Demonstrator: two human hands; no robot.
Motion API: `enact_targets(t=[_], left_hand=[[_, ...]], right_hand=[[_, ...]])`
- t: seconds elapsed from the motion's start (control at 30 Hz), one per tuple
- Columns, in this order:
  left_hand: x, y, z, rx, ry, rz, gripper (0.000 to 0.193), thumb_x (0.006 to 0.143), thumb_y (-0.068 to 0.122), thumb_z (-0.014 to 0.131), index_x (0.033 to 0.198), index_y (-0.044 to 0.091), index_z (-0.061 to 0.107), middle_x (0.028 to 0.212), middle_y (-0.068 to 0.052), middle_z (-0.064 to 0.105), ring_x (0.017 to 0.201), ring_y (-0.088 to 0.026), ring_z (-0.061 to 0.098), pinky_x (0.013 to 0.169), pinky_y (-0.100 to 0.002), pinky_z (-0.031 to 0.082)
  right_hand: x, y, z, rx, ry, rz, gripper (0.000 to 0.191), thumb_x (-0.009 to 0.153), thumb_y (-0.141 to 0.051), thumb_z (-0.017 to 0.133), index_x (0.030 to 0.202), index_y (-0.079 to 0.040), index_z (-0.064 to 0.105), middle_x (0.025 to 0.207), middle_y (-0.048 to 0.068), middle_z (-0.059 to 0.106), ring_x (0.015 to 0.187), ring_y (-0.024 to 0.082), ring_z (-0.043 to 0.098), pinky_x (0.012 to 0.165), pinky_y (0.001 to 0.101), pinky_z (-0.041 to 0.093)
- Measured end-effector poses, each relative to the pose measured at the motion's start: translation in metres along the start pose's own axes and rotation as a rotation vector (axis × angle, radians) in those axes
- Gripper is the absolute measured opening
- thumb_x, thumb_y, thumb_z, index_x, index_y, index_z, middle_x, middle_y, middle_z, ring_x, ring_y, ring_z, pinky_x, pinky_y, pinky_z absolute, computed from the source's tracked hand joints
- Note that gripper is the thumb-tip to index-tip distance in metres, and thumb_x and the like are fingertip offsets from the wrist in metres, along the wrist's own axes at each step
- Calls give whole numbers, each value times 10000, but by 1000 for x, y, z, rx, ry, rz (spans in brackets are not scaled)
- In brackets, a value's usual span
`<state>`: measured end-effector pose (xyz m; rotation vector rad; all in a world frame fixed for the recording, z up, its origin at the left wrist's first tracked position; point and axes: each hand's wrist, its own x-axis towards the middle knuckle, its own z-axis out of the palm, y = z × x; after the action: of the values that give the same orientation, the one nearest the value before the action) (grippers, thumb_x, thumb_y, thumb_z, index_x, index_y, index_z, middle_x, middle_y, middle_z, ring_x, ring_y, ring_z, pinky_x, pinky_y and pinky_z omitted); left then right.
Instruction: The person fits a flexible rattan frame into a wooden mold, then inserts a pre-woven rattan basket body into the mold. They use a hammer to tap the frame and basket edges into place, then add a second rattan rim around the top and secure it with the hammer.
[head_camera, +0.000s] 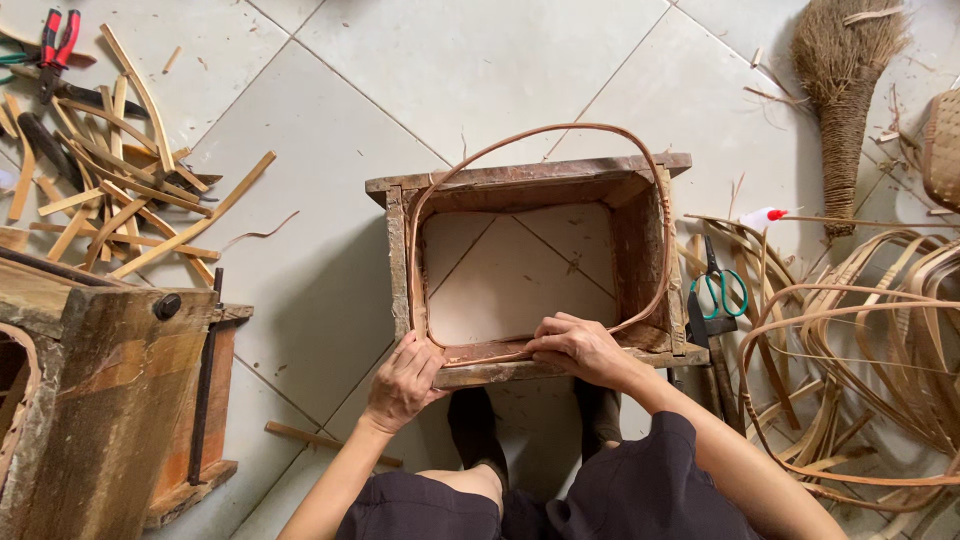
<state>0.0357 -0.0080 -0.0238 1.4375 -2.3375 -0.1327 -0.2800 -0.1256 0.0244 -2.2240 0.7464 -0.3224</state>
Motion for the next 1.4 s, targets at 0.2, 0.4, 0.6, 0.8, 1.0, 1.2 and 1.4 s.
enact_targets(t=[0.2, 0.4, 0.6, 0.8, 1.0, 1.2, 1.4], left_hand=[[0, 0, -8, -9, -22, -8, 619, 575, 380, 889, 1079, 78, 692, 1038, -77, 677, 1096, -248, 628, 1145, -431, 424], [1, 6, -11, -42, -14, -20, 534, 604, 388, 866, 1005, 87, 681, 976, -71, 665, 1035, -261, 634, 1141, -438, 424], [0, 8, -11, -13, -39, -26, 538, 560, 360, 882, 972, 88, 670, 943, -65, 663, 1012, -247, 641, 1144, -425, 430], [1, 11, -15, 1, -65, -32, 561, 528, 339, 907, 967, 91, 662, 932, -65, 654, 1020, -249, 643, 1157, -431, 432], [2, 14, -20, -37, -17, -29, 612, 512, 337, 908, 1013, 82, 667, 982, -69, 661, 1036, -254, 642, 1148, -431, 435], [-4, 8, -13, -20, -38, 9, 602, 540, 338, 909, 1025, 87, 658, 978, -68, 649, 1027, -253, 639, 1153, -437, 440], [-12, 8, -9, 3, -17, 2, 584, 554, 377, 874, 1026, 116, 651, 963, -38, 636, 1024, -216, 631, 1152, -422, 428]], right_hand=[[-14, 3, 2, -209, 78, -121, 230, 919, -261, 733, 1104, -125, 736, 1101, 57, 703, 1042, 246, 651, 924, 453, 501], [-74, 34, -36, -510, 729, 506, 820, 875, -334, 760, 1530, 20, 414, 1553, 232, 409, 1389, 416, 387, 1107, 517, 263], [-114, 36, -15, -465, 487, 629, 714, 912, -178, 610, 1583, -76, 388, 1659, 104, 369, 1426, 269, 406, 1183, 456, 274], [-125, 36, -6, -732, 374, 604, 641, 984, -190, 502, 1585, -27, 346, 1674, 125, 343, 1525, 249, 332, 1202, 510, 242], [-124, 30, -9, -777, 428, 556, 641, 976, -225, 524, 1571, -30, 384, 1652, 176, 314, 1496, 297, 325, 1187, 532, 216], [-138, 18, -39, -715, 15, 273, 380, 896, -161, 634, 1270, -100, 606, 1368, 48, 596, 1477, 229, 398, 1279, 489, 215], [-136, 9, -50, -828, -107, 122, 376, 806, -155, 702, 1163, -52, 646, 1182, 71, 653, 1298, 250, 533, 1236, 448, 287]])
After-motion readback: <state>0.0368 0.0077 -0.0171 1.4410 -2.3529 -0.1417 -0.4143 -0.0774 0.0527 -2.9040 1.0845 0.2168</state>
